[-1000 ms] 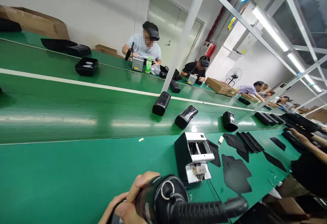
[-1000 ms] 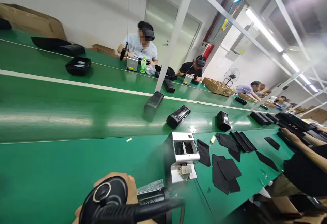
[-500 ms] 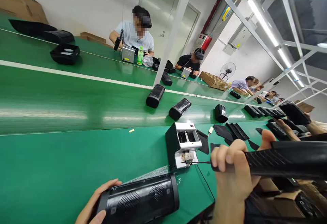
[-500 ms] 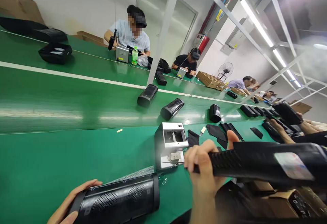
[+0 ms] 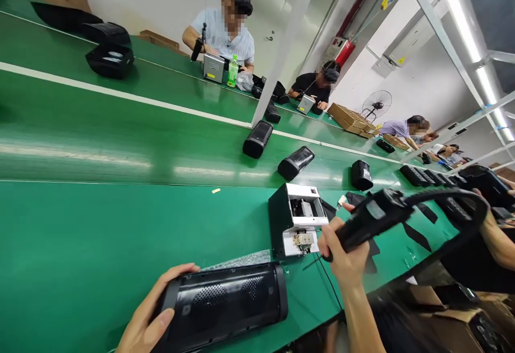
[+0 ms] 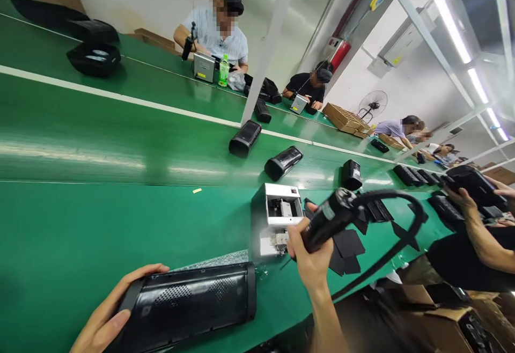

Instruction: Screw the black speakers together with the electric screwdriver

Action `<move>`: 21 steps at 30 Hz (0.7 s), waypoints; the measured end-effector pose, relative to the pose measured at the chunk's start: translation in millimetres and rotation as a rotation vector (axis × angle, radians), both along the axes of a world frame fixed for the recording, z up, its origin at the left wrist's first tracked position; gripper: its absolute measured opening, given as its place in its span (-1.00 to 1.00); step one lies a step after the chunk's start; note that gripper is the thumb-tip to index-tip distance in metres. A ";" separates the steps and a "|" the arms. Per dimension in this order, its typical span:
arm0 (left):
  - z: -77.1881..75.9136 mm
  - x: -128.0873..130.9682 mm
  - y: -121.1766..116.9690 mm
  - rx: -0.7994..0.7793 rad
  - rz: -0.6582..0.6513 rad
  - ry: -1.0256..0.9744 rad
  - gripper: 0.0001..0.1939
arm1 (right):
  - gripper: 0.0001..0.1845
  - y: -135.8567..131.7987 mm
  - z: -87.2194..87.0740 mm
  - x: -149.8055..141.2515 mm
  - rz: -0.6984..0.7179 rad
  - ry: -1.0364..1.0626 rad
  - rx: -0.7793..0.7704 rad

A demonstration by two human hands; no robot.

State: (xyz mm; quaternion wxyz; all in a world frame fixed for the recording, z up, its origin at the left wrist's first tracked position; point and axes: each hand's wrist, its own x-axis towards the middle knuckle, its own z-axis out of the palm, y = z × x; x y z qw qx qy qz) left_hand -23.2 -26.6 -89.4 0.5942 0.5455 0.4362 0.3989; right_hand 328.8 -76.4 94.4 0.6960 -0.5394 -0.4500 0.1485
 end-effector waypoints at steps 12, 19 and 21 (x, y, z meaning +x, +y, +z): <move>8.9 2.9 1.5 0.090 -0.192 -0.080 -0.12 | -0.24 56.1 56.1 -160.5 0.439 0.139 0.023; 10.2 9.9 2.6 0.146 -0.208 -0.116 -0.20 | -0.20 72.9 31.9 -181.5 0.526 0.142 0.014; 12.9 9.9 3.2 0.155 -0.221 -0.119 -0.21 | -0.23 72.7 32.2 -182.2 0.517 0.151 0.031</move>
